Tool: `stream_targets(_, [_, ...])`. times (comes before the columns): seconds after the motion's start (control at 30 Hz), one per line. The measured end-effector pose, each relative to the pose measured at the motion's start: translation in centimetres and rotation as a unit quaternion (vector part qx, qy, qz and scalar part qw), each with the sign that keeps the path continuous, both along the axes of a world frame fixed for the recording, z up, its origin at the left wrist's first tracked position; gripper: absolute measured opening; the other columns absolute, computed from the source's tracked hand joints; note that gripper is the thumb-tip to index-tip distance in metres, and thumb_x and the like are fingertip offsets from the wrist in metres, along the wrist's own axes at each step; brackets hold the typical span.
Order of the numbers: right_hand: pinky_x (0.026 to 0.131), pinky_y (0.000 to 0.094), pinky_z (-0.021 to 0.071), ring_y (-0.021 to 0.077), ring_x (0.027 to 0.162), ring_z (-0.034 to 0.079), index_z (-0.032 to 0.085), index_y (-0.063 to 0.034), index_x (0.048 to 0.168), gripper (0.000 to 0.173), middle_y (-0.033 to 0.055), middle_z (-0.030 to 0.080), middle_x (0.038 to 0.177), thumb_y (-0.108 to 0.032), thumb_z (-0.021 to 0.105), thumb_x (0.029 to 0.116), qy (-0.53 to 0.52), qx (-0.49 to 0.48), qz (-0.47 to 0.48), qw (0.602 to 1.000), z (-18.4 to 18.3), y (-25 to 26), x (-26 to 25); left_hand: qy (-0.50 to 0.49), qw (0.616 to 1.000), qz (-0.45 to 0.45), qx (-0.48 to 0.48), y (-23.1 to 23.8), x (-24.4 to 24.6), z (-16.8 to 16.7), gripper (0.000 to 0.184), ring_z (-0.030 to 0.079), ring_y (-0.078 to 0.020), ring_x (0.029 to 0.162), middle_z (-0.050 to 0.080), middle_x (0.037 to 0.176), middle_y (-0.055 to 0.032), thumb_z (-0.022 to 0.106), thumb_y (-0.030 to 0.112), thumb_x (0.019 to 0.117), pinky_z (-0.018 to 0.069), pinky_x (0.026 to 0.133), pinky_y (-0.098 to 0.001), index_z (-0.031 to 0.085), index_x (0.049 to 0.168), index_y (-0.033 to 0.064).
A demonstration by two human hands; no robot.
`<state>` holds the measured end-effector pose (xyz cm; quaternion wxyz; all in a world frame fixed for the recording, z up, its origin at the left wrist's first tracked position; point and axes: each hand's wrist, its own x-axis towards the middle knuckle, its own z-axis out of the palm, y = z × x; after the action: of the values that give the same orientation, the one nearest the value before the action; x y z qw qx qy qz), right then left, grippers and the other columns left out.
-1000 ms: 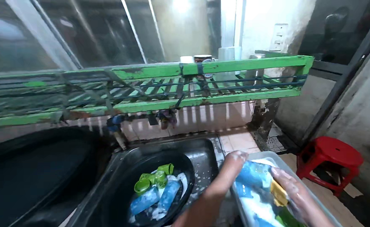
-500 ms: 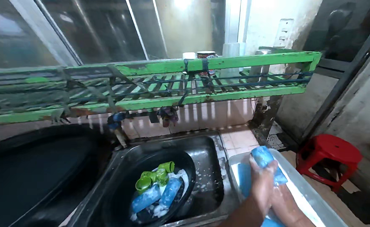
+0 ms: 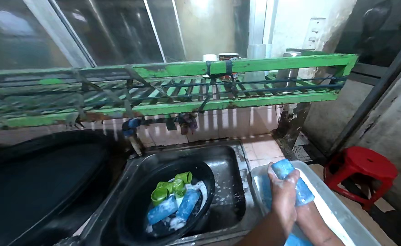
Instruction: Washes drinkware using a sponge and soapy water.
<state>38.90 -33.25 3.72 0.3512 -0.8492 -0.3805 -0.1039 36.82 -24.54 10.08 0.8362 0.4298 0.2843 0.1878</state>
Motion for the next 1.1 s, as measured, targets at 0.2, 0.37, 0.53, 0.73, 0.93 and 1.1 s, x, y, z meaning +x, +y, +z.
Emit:
stream_targets(0.2, [0.080, 0.0288, 0.0586, 0.0106, 0.093, 0.068, 0.048, 0.0046, 0.143, 0.049, 0.0115, 0.065, 0.120, 0.007, 0.042, 0.0938, 0.499, 0.346, -0.011, 0.794, 5.9, 1.6, -3.5, -0.007, 1.000, 0.023, -0.003, 5.4, 0.8, -0.2, 0.070, 0.057, -0.0307, 0.126, 0.055, 0.140, -0.0205, 0.069, 0.032, 0.0975, 0.0513, 0.102, -0.0496, 0.034, 0.153, 0.0081])
stream_targets(0.37, [0.082, 0.0327, 0.0612, 0.0121, 0.098, 0.070, 0.044, 0.0032, 0.147, 0.055, 0.0079, 0.069, 0.121, 0.005, 0.037, 0.0931, 0.479, 0.353, 0.026, 0.803, 7.2, -3.4, -2.1, -0.007, 0.989, 0.056, 0.134, 9.4, 0.8, -0.8, 0.080, 0.065, -0.0321, 0.110, 0.058, 0.135, -0.0215, 0.073, 0.037, 0.0947, 0.0571, 0.089, -0.0507, 0.028, 0.158, 0.0181])
stream_targets(0.53, [0.120, 0.0505, 0.0353, 0.0339, 0.145, 0.045, 0.048, 0.0050, 0.149, 0.065, 0.0249, 0.046, 0.154, -0.038, 0.048, 0.0988, 0.101, 0.119, 0.021, 0.988, 7.7, -1.8, 0.7, 0.109, 0.816, -0.192, 0.534, 3.6, -1.2, 0.3, 0.076, 0.057, -0.0316, 0.130, 0.058, 0.140, -0.0231, 0.075, 0.020, 0.0859, 0.0456, 0.111, -0.0475, 0.041, 0.150, -0.0048])
stream_targets(0.73, [0.103, 0.0517, 0.0491, 0.0323, 0.122, 0.061, 0.051, -0.0058, 0.149, 0.049, 0.0227, 0.061, 0.136, -0.012, 0.053, 0.1009, 0.284, 0.104, -0.081, 0.950, 8.9, 0.8, 3.2, 0.210, 0.659, -0.263, 0.672, 2.2, -1.8, 2.7, 0.075, 0.051, -0.0283, 0.137, 0.053, 0.149, -0.0120, 0.067, 0.036, 0.0892, 0.0402, 0.112, -0.0507, 0.042, 0.155, 0.0094])
stream_targets(0.93, [0.108, 0.0531, 0.0484, 0.0386, 0.126, 0.061, 0.047, 0.0081, 0.148, 0.058, 0.0285, 0.060, 0.137, -0.015, 0.055, 0.0956, 0.062, 0.104, -0.011, 0.993, 7.5, 2.2, -1.9, 0.131, 0.766, -0.191, 0.600, 5.4, -2.7, 2.3, 0.050, 0.054, -0.0309, 0.133, 0.059, 0.139, -0.0190, 0.063, 0.016, 0.0937, 0.0414, 0.113, -0.0477, 0.056, 0.140, -0.0004])
stream_targets(1.1, [0.104, 0.0480, 0.0502, 0.0265, 0.122, 0.063, 0.054, -0.0026, 0.145, 0.046, 0.0207, 0.063, 0.134, -0.011, 0.050, 0.0994, 0.224, 0.170, -0.076, 0.957, 8.3, 2.5, 2.2, 0.119, 0.650, -0.191, 0.726, 3.7, -2.9, 3.1, 0.065, 0.057, -0.0288, 0.131, 0.062, 0.139, -0.0123, 0.071, 0.035, 0.0856, 0.0450, 0.108, -0.0497, 0.057, 0.142, 0.0077])
